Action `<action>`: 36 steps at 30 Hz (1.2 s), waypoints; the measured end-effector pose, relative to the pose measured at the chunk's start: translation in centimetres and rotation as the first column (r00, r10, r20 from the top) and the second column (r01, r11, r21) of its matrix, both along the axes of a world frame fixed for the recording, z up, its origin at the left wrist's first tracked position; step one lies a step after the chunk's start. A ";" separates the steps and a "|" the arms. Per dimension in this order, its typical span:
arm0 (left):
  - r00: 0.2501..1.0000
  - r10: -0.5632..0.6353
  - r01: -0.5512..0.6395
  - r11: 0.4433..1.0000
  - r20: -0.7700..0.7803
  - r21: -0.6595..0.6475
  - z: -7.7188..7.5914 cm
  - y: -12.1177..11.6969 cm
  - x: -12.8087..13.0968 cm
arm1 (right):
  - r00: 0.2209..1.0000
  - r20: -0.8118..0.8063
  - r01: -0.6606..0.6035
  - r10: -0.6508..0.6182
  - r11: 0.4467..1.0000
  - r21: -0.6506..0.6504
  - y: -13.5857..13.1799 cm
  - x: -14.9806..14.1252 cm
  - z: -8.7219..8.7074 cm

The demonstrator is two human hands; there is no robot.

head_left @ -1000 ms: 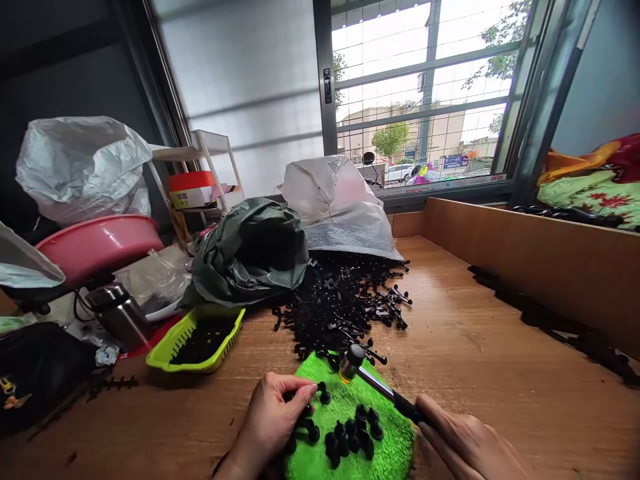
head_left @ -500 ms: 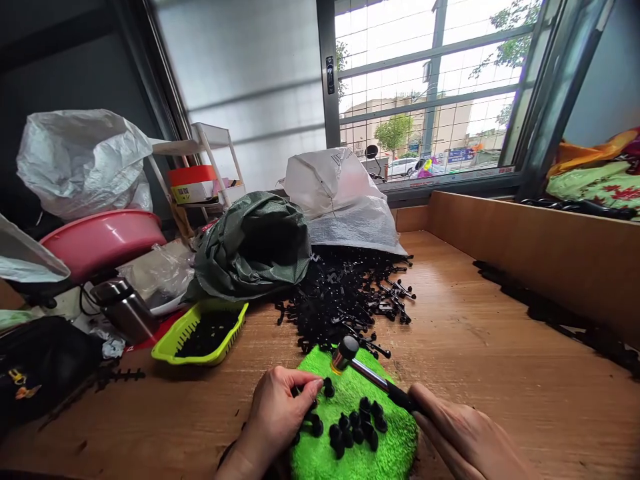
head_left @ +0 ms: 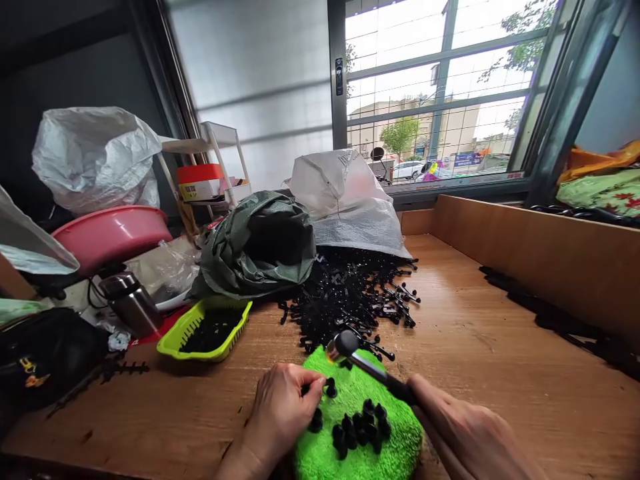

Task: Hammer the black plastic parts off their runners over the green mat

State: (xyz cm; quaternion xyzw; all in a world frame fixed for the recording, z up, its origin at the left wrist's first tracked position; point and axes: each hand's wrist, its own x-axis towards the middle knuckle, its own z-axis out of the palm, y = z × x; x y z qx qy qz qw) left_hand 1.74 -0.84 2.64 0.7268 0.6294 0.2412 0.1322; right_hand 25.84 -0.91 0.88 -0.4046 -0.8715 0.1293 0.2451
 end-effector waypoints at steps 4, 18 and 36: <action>0.998 -0.005 0.006 1.000 -0.057 0.020 -0.4 0.2 0.0 | 0.996 0.086 0.001 0.001 1.000 -0.023 0.3 0.4 -0.8; 0.997 0.028 -0.026 0.999 0.072 -0.025 -1.5 0.4 -0.2 | 0.955 0.174 0.222 -0.242 0.967 0.125 1.2 1.3 -1.7; 0.261 0.338 -0.060 0.941 0.904 -0.334 -1.7 0.1 -4.8 | 0.952 0.179 0.225 -0.249 0.964 0.144 1.6 1.0 -2.4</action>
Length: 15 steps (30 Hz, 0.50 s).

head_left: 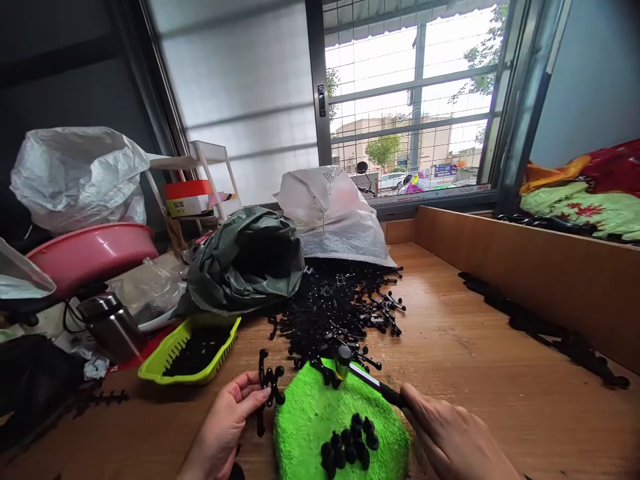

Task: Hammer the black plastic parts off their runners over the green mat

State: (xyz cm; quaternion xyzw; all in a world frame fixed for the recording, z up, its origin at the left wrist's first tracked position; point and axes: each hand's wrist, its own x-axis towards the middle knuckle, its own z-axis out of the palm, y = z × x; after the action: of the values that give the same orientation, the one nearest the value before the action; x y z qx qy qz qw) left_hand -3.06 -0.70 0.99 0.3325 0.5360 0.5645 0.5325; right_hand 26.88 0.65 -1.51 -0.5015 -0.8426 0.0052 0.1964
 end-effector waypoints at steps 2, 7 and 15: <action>1.000 0.015 -0.015 1.000 -0.009 0.003 -0.2 0.1 0.2 | 0.999 0.021 -0.027 0.028 1.000 -0.009 -0.1 -0.2 0.2; 0.995 0.066 -0.065 0.998 0.079 -0.016 -0.4 0.2 0.7 | 0.985 -0.004 -0.175 0.175 0.984 -0.042 -1.0 -1.6 1.0; 0.972 0.107 -0.099 0.994 0.211 -0.048 -0.5 0.7 3.0 | 0.978 -0.091 -0.189 0.188 0.982 -0.011 -1.0 -1.1 0.9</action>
State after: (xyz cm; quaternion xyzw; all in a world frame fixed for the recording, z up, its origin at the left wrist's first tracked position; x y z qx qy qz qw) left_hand -0.03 0.01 0.47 0.2318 0.5027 0.6138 0.5628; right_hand 25.80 -0.35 -0.62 -0.4204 -0.8766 0.0542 0.2276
